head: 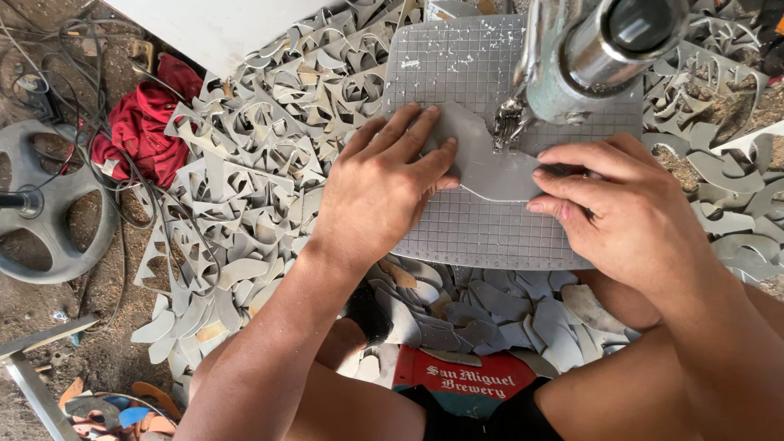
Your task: The person operates a sewing machine to stitch gray shoe sole pieces. They repeatedly pick up a sole piece, position it under the presser foot, guide it through the machine, and then remove the stitched piece to repeat the process.
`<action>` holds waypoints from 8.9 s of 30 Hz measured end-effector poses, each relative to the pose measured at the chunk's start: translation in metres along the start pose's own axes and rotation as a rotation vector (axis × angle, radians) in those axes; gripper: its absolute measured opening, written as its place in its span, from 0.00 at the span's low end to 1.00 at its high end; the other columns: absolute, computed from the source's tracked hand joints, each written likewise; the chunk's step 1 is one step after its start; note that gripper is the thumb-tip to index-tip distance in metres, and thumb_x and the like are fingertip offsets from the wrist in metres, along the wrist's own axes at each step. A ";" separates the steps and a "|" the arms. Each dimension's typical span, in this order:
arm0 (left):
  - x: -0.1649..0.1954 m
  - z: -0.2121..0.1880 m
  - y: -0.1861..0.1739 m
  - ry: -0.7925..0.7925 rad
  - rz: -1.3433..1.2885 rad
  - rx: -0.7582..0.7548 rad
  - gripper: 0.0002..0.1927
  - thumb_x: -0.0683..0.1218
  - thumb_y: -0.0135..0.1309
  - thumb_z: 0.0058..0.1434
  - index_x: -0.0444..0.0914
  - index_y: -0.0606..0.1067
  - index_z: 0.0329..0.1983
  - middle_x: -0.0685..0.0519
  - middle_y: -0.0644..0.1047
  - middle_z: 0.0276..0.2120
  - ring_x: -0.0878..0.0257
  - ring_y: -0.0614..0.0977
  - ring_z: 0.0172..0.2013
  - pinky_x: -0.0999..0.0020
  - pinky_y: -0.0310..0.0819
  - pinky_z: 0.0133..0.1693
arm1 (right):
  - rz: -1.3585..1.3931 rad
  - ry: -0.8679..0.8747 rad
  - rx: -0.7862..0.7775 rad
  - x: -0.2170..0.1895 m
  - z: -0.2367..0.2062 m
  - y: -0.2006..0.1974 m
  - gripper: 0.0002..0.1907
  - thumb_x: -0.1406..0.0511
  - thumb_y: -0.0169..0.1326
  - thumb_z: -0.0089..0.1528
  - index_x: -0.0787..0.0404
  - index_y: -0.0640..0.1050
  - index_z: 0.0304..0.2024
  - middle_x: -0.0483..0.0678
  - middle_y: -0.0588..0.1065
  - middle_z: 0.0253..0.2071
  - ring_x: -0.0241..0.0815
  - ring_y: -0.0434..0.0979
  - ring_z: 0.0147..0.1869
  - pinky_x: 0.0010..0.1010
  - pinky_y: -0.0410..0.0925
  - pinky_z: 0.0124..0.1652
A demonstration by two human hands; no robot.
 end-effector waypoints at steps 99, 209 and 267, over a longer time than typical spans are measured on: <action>0.005 0.001 -0.010 -0.026 -0.056 -0.113 0.17 0.55 0.58 0.63 0.44 0.80 0.51 0.53 0.78 0.61 0.48 0.74 0.65 0.45 0.69 0.62 | -0.370 0.054 0.046 -0.010 0.004 0.003 0.17 0.59 0.62 0.64 0.63 0.85 0.51 0.66 0.78 0.58 0.60 0.73 0.65 0.43 0.68 0.64; 0.030 -0.004 -0.007 -0.101 -0.107 -0.093 0.30 0.55 0.56 0.66 0.33 0.71 0.65 0.43 0.75 0.64 0.48 0.74 0.66 0.36 0.60 0.67 | -0.227 0.003 0.193 -0.032 -0.002 -0.015 0.20 0.55 0.68 0.54 0.64 0.85 0.39 0.54 0.81 0.49 0.53 0.80 0.55 0.41 0.74 0.51; 0.033 0.021 0.022 -0.159 0.114 -0.111 0.22 0.41 0.43 0.69 0.31 0.72 0.65 0.42 0.72 0.65 0.48 0.72 0.67 0.31 0.61 0.64 | -0.105 0.079 0.159 0.028 0.028 0.003 0.07 0.74 0.62 0.61 0.59 0.86 0.40 0.43 0.83 0.42 0.43 0.80 0.54 0.34 0.74 0.54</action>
Point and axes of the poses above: each hand's wrist, its own z-axis towards the middle knuckle, its own y-axis out of the palm, x = y × z, the point moved 7 cm from there along z, towards the middle knuckle
